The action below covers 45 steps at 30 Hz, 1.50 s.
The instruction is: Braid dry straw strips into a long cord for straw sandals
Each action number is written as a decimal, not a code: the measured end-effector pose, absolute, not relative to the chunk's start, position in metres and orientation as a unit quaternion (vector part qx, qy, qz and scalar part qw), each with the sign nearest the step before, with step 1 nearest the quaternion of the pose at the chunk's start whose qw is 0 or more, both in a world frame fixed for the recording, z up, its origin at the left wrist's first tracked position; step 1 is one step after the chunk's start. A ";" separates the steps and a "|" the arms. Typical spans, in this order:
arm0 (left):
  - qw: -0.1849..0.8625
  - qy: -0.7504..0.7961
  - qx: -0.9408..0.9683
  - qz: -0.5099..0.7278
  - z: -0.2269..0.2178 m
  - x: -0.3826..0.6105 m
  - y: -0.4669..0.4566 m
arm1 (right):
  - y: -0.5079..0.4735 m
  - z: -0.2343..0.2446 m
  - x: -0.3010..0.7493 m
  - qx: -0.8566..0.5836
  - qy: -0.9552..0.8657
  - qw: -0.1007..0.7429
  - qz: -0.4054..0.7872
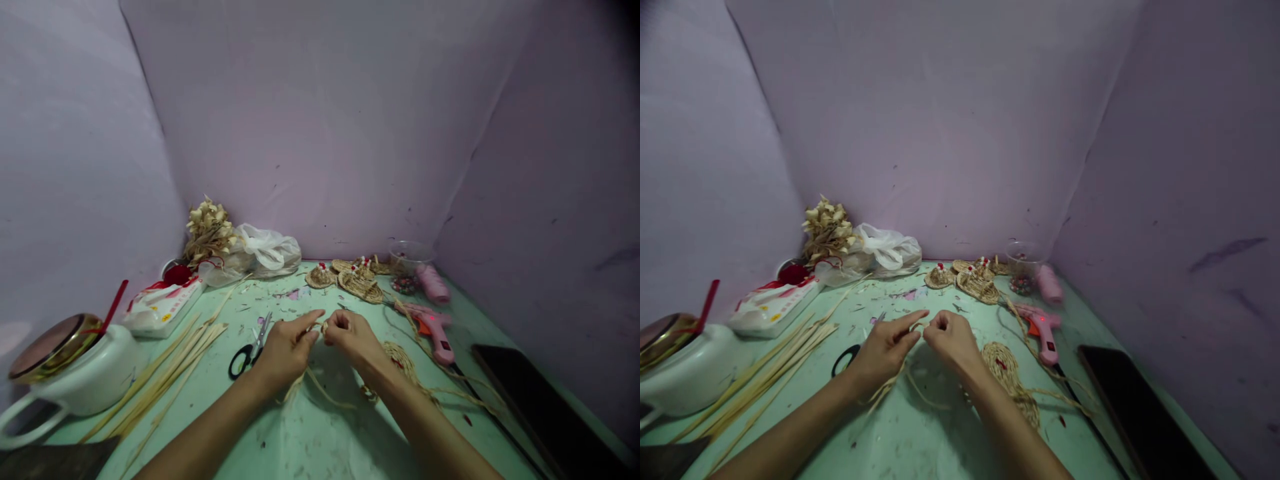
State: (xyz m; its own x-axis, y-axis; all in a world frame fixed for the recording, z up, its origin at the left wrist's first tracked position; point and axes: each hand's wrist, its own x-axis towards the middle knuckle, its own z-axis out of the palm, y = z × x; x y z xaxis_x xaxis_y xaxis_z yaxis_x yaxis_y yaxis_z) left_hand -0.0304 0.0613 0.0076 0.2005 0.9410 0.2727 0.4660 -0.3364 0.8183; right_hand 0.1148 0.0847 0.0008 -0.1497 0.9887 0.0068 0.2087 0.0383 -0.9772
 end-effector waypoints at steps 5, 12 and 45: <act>0.325 0.472 0.715 0.399 0.009 -0.021 0.068 | 0.088 0.003 0.122 -0.484 -0.602 0.400 0.493; 0.455 0.444 0.664 0.393 0.006 -0.006 0.091 | 0.094 0.010 0.139 -0.468 -0.537 0.367 0.599; 0.293 0.685 0.555 0.370 -0.035 0.018 0.168 | 0.209 -0.050 0.125 -0.572 -0.650 0.390 0.315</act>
State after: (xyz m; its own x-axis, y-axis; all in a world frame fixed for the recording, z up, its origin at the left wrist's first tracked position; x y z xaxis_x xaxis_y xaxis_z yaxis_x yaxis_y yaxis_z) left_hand 0.0184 0.1677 -0.0350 -0.2126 0.9771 0.0095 0.5432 0.1101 0.8324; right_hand 0.1254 0.2091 -0.0501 -0.0425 0.9884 0.1460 0.4968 0.1477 -0.8552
